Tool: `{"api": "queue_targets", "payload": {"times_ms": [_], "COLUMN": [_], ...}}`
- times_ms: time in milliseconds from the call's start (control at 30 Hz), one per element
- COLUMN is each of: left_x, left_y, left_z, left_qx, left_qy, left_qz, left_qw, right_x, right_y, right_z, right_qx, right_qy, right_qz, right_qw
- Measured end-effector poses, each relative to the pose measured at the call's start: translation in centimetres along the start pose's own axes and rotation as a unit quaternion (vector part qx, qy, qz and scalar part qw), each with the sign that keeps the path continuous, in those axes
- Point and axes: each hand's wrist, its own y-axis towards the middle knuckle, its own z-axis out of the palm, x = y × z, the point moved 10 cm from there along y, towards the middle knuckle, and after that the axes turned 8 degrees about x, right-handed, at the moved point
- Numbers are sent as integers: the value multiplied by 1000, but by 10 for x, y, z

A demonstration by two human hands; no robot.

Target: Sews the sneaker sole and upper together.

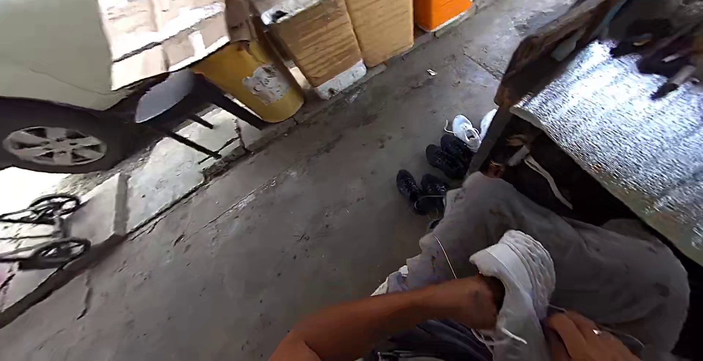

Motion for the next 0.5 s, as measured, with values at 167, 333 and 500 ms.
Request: {"api": "queue_targets", "payload": {"times_ms": [167, 333, 500], "left_x": [36, 49, 49], "left_y": [10, 15, 12], "left_z": [16, 15, 11], "left_qx": [19, 21, 5], "left_qy": [-29, -27, 14], "left_qz": [-50, -89, -113], "left_qw": [998, 995, 993], "right_x": [-14, -26, -23], "right_y": [-10, -11, -9], "right_z": [20, 21, 15], "right_qx": [-115, -68, -81], "right_qy": [-30, -34, -66], "right_qz": [36, 55, 34], "right_qw": [992, 996, 994]}}
